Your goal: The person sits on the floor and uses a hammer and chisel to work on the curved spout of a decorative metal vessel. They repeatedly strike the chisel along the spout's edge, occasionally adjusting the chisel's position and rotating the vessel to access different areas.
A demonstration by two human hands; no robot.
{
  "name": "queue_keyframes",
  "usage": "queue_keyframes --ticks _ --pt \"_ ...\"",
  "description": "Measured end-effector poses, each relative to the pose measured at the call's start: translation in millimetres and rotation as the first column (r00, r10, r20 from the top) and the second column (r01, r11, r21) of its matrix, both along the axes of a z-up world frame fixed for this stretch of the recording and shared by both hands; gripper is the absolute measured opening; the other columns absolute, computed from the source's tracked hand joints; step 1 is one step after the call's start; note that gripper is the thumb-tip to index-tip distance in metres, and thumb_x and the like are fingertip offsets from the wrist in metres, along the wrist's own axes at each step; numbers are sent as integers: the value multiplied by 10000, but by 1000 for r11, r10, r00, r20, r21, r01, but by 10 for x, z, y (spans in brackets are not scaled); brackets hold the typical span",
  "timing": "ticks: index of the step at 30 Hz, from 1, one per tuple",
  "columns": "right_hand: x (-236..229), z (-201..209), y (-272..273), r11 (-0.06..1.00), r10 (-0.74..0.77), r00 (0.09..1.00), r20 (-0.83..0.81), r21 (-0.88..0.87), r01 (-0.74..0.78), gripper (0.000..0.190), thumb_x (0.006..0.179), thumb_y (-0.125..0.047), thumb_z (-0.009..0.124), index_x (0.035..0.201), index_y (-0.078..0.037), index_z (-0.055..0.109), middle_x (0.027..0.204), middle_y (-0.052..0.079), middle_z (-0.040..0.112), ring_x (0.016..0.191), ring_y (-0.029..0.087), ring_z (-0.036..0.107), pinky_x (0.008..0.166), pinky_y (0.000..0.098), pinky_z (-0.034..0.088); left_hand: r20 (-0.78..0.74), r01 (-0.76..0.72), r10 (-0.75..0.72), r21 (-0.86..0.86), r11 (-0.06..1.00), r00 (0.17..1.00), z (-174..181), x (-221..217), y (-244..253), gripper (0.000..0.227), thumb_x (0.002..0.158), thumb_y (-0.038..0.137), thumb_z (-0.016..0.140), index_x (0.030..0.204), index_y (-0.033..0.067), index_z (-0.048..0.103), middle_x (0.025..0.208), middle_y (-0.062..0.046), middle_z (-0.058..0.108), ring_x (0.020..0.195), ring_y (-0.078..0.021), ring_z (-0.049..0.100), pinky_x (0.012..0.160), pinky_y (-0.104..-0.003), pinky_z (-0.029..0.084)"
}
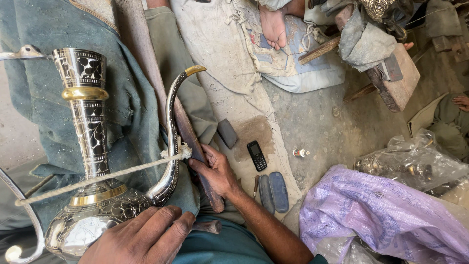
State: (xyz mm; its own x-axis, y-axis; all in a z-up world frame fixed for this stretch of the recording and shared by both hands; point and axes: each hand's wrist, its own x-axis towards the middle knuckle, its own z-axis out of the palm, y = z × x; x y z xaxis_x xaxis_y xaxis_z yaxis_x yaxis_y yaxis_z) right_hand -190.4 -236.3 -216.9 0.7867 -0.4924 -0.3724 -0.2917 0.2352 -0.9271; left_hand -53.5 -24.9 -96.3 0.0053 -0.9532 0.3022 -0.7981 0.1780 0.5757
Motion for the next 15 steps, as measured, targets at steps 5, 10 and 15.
queue_keyframes --ticks 5,10,15 --pt "-9 -38 -7 999 12 1000 12 -36 -11 569 969 -221 731 1439 28 529 1230 108 711 1100 120 674 914 256 588 -16 -1 2 10 1000 1000 14 -9 11 330 891 194 667 1201 83 682 1057 -95 688 882 -198 747 681 -331 616" --pt "-3 -41 -9 1000 3 1000 -5 -12 -3 565 961 -232 734 1425 31 547 1174 101 716 1022 117 669 841 259 583 -5 -10 11 22 1000 1000 49 -7 -7 327 808 167 673 1119 63 687 977 -107 695 834 -214 758 638 -333 630" --pt "-9 -22 -11 1000 -2 1000 -3 4 2 565 958 -228 736 1423 29 545 1159 92 714 998 109 667 816 257 582 -15 11 -10 21 1000 1000 49 6 -18 347 805 165 671 1132 49 678 987 -118 690 815 -216 753 620 -330 626"
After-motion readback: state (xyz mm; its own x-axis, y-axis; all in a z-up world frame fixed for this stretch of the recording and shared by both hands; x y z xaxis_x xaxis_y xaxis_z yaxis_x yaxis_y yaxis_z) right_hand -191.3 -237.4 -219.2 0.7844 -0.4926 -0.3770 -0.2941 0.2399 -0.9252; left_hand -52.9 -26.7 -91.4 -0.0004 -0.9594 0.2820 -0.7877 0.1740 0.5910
